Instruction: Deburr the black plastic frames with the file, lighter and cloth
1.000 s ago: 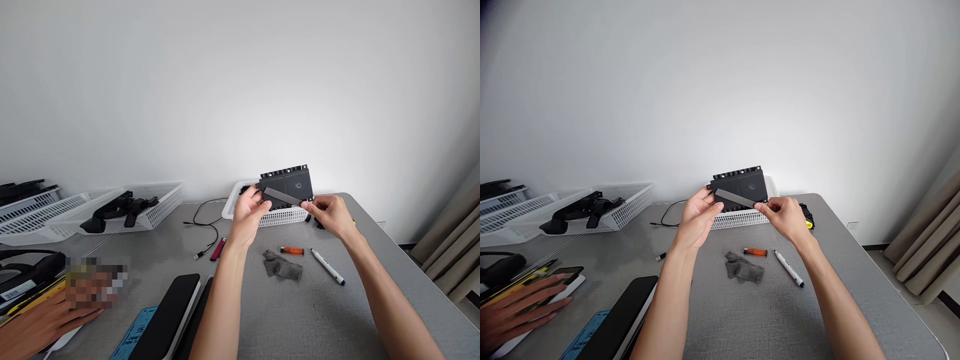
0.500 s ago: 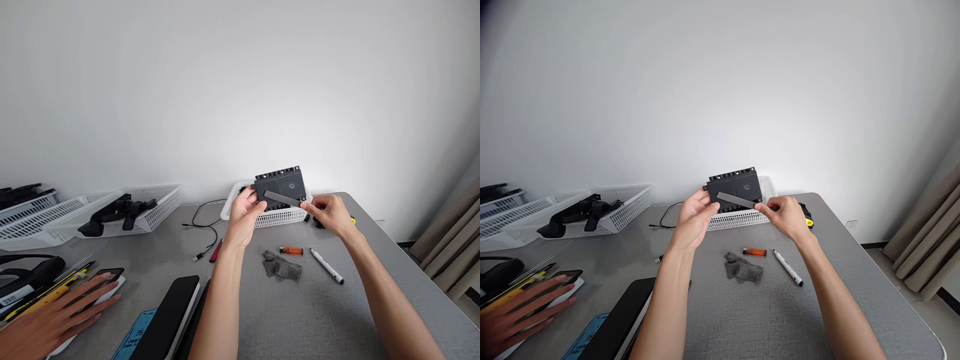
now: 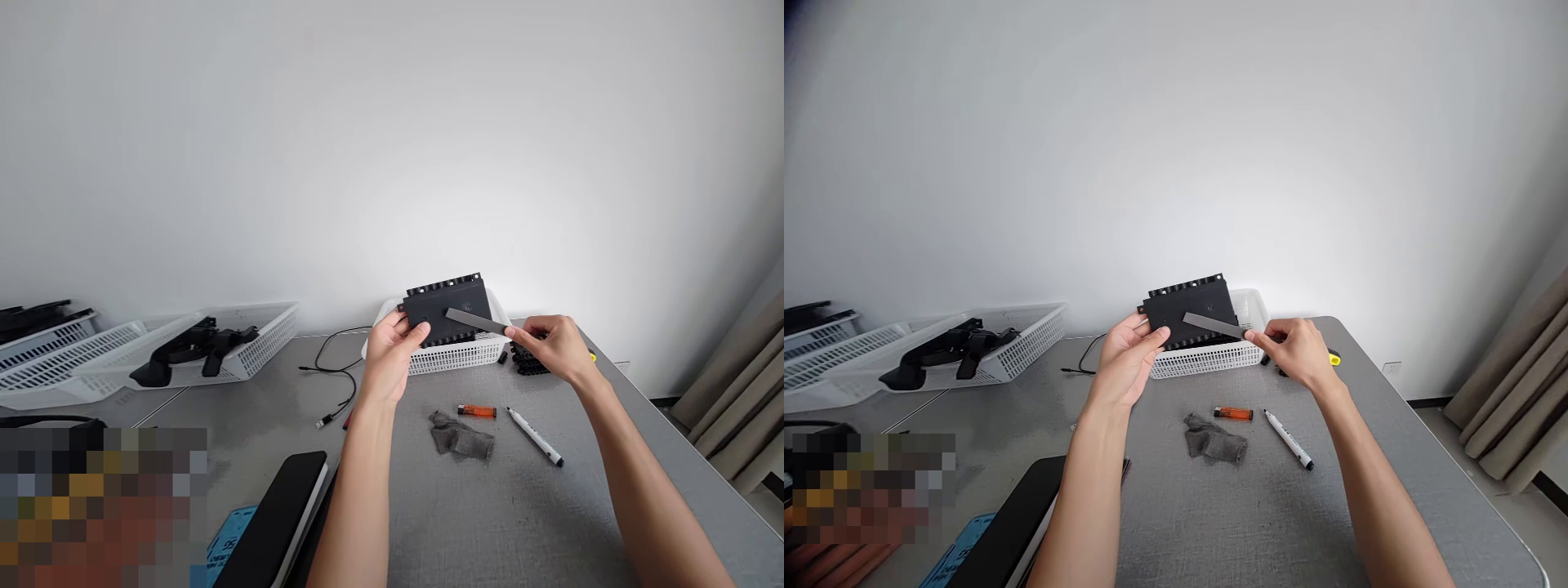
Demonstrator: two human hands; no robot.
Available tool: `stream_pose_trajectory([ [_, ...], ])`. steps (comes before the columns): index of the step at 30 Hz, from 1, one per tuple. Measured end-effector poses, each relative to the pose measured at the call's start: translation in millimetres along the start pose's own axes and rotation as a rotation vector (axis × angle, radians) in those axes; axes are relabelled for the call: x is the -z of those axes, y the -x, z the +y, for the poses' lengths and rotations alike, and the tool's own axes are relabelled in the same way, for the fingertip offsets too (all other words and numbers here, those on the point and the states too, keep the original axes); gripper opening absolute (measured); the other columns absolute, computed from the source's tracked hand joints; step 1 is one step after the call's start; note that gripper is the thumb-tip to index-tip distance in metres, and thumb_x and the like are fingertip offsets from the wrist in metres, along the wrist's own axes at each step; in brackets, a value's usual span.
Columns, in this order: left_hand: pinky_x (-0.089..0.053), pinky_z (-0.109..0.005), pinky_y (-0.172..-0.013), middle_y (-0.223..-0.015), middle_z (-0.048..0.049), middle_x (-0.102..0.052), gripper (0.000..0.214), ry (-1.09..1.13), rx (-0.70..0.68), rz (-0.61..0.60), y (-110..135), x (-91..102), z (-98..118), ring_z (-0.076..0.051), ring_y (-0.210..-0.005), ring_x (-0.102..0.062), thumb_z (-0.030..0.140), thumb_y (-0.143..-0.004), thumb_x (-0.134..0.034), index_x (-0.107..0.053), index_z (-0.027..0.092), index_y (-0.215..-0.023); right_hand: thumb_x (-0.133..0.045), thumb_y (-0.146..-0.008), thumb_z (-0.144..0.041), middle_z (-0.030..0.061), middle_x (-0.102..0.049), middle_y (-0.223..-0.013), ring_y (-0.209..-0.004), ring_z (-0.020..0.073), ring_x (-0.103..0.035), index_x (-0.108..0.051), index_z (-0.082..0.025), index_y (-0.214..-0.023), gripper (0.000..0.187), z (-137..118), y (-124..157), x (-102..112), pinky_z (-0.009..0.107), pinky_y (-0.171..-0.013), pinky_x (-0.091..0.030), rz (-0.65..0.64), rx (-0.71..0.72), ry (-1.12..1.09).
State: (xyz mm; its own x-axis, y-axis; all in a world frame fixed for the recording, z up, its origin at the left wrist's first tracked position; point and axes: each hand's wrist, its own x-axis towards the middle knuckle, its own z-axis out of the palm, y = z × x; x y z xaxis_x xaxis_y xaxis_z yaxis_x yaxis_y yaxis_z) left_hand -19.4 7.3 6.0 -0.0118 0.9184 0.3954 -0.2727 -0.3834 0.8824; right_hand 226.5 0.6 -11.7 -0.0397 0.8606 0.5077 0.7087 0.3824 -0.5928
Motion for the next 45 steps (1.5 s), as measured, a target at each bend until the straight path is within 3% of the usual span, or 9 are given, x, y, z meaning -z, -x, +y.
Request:
stream_pose_trajectory([
  [5,-0.045,-0.038,-0.099,-0.103,-0.0117,-0.073,0.051,-0.014,-0.011,0.11,-4.1,4.0,-5.7,-0.026,-0.104,-0.066,0.032,-0.06,-0.084,-0.067,0.014,-0.104,-0.052,-0.079,-0.07,-0.0024,-0.04,-0.047,-0.049,0.0104,-0.028,-0.052,-0.019,-0.054,0.057,0.8,0.8,9.7,0.026,-0.049,-0.023,0.031,-0.019,0.07],
  [26,-0.046,-0.041,-0.098,-0.096,-0.0103,-0.074,0.051,-0.09,-0.085,0.133,-6.9,11.6,-6.4,-0.025,-0.1,-0.067,0.036,-0.059,-0.084,-0.065,0.015,-0.101,-0.053,-0.078,-0.071,-0.0019,-0.04,-0.046,-0.048,0.0119,-0.029,-0.059,-0.021,-0.055,0.056,9.3,0.8,21.1,0.027,-0.05,-0.026,0.071,-0.018,0.161],
  [33,-0.048,-0.028,-0.081,-0.086,-0.0038,-0.07,0.03,-0.26,-0.101,0.078,-5.7,9.6,-7.5,-0.017,-0.085,-0.065,0.028,-0.071,-0.075,-0.057,0.019,-0.093,-0.056,-0.079,-0.067,-0.0021,-0.041,-0.05,-0.05,0.0102,-0.03,-0.056,-0.018,-0.056,0.054,2.5,4.6,27.0,0.026,-0.049,-0.023,0.01,-0.005,0.002],
  [36,-0.047,-0.023,-0.072,-0.082,-0.0009,-0.066,0.025,-0.341,-0.162,0.058,-5.8,8.2,-11.1,-0.014,-0.078,-0.063,0.026,-0.073,-0.072,-0.054,0.02,-0.088,-0.058,-0.078,-0.067,-0.0029,-0.039,-0.05,-0.049,0.0091,-0.028,-0.054,-0.017,-0.056,0.054,-2.6,4.6,20.1,0.025,-0.047,-0.021,-0.025,-0.01,-0.102],
  [39,-0.046,-0.022,-0.067,-0.081,-0.0002,-0.063,0.024,-0.36,-0.235,0.086,-3.6,1.5,-14.5,-0.014,-0.074,-0.063,0.029,-0.075,-0.071,-0.05,0.02,-0.083,-0.054,-0.081,-0.068,-0.0041,-0.036,-0.049,-0.046,0.0084,-0.027,-0.054,-0.017,-0.06,0.055,-10.1,4.0,3.6,0.025,-0.045,-0.021,0.037,-0.086,-0.35],
  [42,-0.047,-0.022,-0.066,-0.078,0.0005,-0.063,0.026,-0.356,-0.274,0.124,1.7,-12.3,-20.0,-0.014,-0.073,-0.064,0.032,-0.075,-0.071,-0.048,0.021,-0.08,-0.048,-0.084,-0.067,-0.005,-0.037,-0.051,-0.044,0.0089,-0.03,-0.065,-0.016,-0.081,0.054,-23.9,6.5,-20.0,0.024,-0.042,-0.023,0.113,-0.144,-0.614],
  [45,-0.048,-0.023,-0.063,-0.076,0.0007,-0.065,0.024,-0.43,-0.272,0.114,8.3,-29.2,-27.7,-0.015,-0.07,-0.065,0.032,-0.076,-0.07,-0.049,0.021,-0.08,-0.047,-0.085,-0.067,-0.0048,-0.039,-0.056,-0.044,0.009,-0.033,-0.065,-0.014,-0.105,0.06,-40.0,12.7,-40.8,0.024,-0.04,-0.025,0.064,-0.142,-0.792],
])
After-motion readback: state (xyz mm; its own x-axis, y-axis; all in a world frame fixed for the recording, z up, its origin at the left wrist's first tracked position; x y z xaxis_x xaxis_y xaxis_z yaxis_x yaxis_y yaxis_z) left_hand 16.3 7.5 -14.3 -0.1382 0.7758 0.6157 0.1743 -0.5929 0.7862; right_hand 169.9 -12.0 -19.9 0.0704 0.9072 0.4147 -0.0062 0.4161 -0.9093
